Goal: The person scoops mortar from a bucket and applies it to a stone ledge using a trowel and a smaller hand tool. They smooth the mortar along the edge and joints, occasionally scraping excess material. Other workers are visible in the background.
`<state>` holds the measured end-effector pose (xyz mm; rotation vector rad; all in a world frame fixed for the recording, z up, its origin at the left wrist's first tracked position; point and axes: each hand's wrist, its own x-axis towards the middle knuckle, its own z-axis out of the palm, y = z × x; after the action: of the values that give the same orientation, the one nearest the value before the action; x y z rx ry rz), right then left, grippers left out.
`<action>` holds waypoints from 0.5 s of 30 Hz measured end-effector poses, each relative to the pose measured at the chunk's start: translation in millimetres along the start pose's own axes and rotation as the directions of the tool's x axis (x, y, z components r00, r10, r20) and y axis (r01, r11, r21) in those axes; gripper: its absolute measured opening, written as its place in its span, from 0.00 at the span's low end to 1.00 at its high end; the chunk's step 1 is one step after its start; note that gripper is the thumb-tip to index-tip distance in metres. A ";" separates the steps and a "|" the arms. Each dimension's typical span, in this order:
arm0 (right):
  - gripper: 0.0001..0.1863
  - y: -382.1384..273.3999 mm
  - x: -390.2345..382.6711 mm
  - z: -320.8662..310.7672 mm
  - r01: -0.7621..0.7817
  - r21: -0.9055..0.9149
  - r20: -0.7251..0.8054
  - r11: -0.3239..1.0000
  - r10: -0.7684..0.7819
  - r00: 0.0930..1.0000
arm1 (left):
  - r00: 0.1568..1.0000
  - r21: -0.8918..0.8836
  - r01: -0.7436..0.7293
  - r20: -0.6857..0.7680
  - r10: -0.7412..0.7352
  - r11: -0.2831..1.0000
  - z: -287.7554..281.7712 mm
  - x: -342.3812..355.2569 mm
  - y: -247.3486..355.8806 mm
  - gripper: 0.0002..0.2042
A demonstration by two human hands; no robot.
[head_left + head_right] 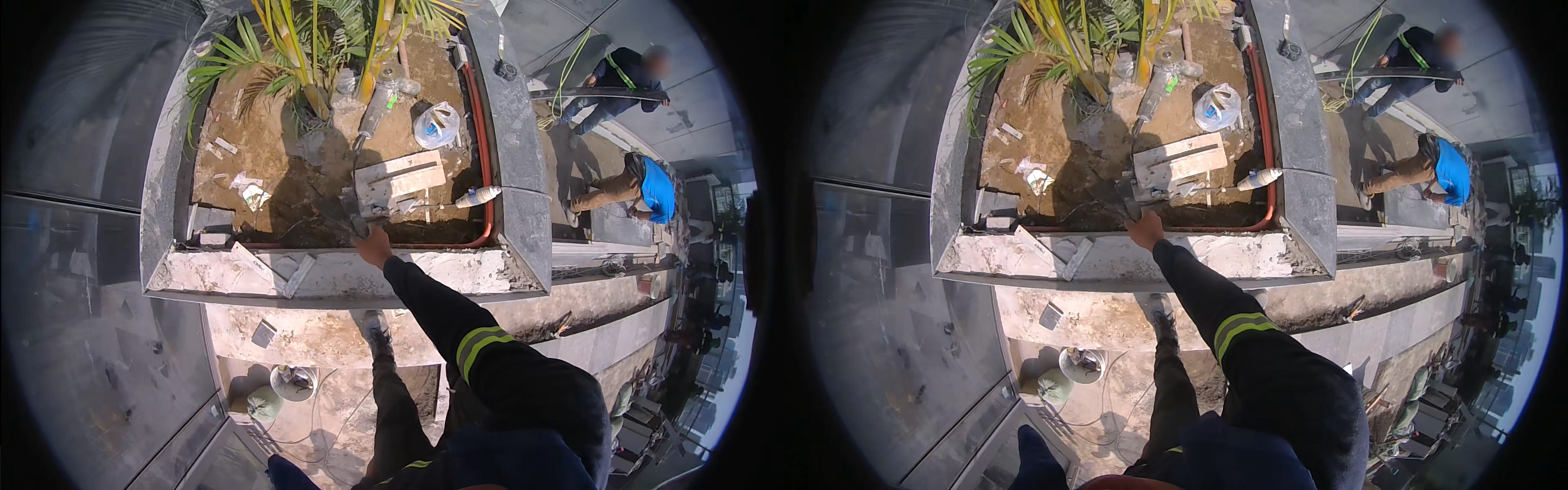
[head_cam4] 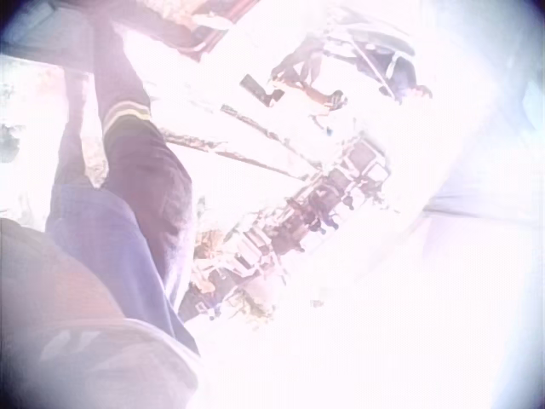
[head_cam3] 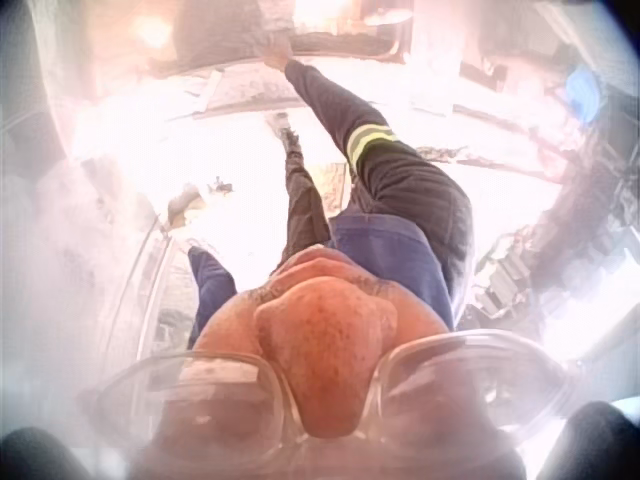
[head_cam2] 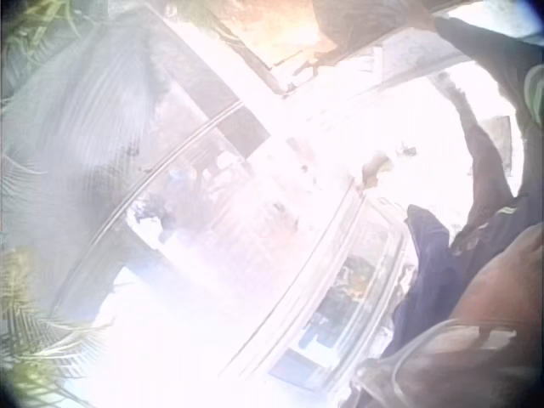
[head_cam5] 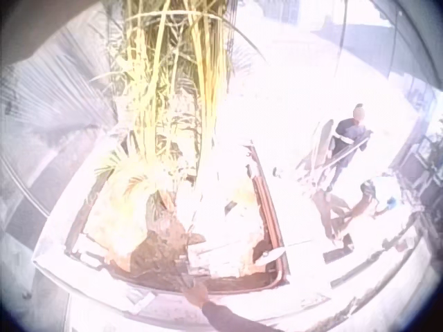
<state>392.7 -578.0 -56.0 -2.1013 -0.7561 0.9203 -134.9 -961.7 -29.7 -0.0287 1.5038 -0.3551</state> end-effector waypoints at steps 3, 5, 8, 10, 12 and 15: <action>0.21 12.4 -38.2 1.1 0.060 0.153 -0.033 0.986 -0.055 0.998 | 0.994 -0.158 0.066 0.095 -0.051 0.985 -14.1 -9.1 2.1 0.29; 0.20 -4.1 -88.5 14.4 0.047 0.081 0.029 0.996 -0.050 0.998 | 0.984 -0.148 -0.178 -0.029 0.175 0.973 -11.7 -38.3 25.4 0.28; 0.19 -8.1 -122.0 -0.8 0.008 -0.050 0.095 0.999 -0.003 0.996 | 0.813 -0.061 -0.580 -0.117 0.571 0.813 19.5 -61.3 93.9 0.23; 0.20 -0.7 -119.1 -8.4 0.048 -0.129 0.077 0.991 -0.038 0.996 | 0.745 -0.012 -0.661 -0.132 0.654 0.750 37.9 -78.6 133.4 0.21; 0.20 20.1 -86.4 -19.0 0.104 -0.202 0.008 0.974 -0.105 0.994 | 0.716 0.005 -0.694 -0.096 0.691 0.720 52.0 -82.4 149.5 0.20; 0.19 12.0 -33.9 -13.7 -0.040 -0.151 0.044 0.988 0.048 0.998 | 0.709 0.034 -0.698 -0.106 0.697 0.715 36.4 -81.8 139.9 0.21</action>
<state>386.7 -614.7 -46.1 -2.2418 -0.8295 0.9668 -71.8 -816.1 19.3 0.5607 1.5088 0.2782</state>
